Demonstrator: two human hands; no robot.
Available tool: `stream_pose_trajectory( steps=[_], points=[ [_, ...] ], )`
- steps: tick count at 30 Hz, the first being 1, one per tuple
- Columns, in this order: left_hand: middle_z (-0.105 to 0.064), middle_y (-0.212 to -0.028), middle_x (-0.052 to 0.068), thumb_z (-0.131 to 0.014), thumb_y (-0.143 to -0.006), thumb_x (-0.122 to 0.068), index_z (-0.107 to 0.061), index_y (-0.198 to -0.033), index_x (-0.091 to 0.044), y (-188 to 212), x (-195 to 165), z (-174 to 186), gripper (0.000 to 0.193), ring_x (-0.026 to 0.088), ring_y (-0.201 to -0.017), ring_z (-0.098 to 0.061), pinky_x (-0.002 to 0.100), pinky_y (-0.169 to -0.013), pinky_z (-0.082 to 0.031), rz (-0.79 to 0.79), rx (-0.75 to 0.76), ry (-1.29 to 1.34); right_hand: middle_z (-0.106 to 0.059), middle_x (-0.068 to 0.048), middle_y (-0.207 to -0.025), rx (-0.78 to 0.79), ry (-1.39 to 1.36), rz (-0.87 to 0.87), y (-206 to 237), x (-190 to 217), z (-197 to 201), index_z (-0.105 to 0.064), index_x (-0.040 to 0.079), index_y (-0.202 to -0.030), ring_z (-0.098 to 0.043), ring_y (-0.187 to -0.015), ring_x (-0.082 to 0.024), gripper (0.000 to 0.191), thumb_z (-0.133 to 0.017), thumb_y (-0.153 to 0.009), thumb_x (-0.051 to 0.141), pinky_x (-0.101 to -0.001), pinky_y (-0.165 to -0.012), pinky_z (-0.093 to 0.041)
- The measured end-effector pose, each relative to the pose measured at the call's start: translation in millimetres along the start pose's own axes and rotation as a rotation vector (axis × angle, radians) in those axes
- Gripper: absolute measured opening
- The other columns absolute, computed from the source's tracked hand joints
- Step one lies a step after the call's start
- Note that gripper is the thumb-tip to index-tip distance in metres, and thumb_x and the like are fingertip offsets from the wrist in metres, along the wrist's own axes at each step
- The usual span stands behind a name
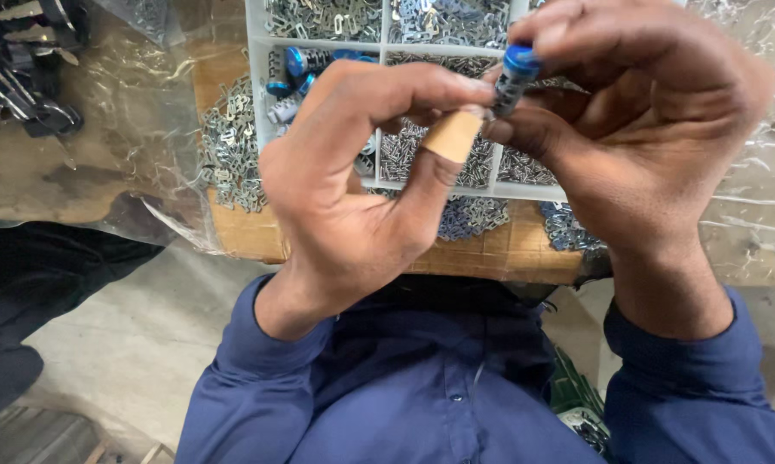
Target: The person assembles small key cylinders by inserting metal pins into a blue and silver housing. They repeatedly pick up pins from a compartmentalized tray and insert them one at a time into the cylinder, occasionally rotating the cylinder to align the pins.
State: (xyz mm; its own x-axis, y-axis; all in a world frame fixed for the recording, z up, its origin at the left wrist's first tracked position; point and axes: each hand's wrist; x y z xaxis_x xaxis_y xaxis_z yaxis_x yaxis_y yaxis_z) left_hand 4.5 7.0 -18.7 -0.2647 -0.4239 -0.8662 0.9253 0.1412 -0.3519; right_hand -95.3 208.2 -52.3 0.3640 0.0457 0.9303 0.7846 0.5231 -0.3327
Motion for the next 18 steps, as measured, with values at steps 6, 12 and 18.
stream_pose_trajectory(
  steps=[6, 12, 18],
  points=[
    [-0.074, -0.113, 0.01, -0.077, -0.109, 0.002, -0.062, -0.119, 0.0, 0.4, 4.9, -10.5, 0.018, 0.01, -0.103, -0.076, 0.021, -0.088, -0.062, 0.051, -0.048, 0.192, -0.063, -0.026, -0.123, 0.077, 0.145, 0.126, -1.4, 0.8, 4.0, -0.06, -0.009, -0.112, -0.071, -0.101, -0.019, 0.028, -0.082, -0.094, -0.012, -0.0242, -0.084, -0.066],
    [-0.074, -0.11, 0.012, -0.077, -0.103, 0.007, -0.059, -0.114, 0.001, -1.5, 5.3, -10.3, 0.022, 0.011, -0.096, -0.073, 0.021, -0.087, -0.061, 0.026, -0.035, 0.158, -0.063, -0.028, -0.124, 0.06, 0.124, 0.14, -2.7, -0.8, 1.9, -0.063, -0.011, -0.107, -0.071, -0.095, -0.019, 0.028, -0.084, -0.089, -0.011, -0.0235, -0.078, -0.065],
    [-0.072, -0.108, 0.011, -0.079, -0.1, 0.007, -0.057, -0.112, 0.001, -2.8, 3.1, -9.0, 0.026, 0.01, -0.099, -0.072, 0.021, -0.091, -0.062, 0.036, -0.039, 0.157, -0.065, -0.025, -0.117, 0.01, 0.083, 0.028, -2.2, 1.6, 0.3, -0.069, -0.007, -0.099, -0.072, -0.09, -0.016, 0.026, -0.09, -0.083, -0.006, -0.02, -0.07, -0.063]
  ],
)
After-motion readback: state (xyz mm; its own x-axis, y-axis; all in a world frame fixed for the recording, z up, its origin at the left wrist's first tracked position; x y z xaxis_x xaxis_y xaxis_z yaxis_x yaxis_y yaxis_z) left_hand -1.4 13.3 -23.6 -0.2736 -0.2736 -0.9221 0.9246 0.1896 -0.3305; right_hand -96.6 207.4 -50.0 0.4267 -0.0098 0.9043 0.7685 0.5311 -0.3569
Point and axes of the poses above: each hand's wrist, its own y-axis away from the middle knuckle, its own z-axis out of the back of the hand, x = y × z
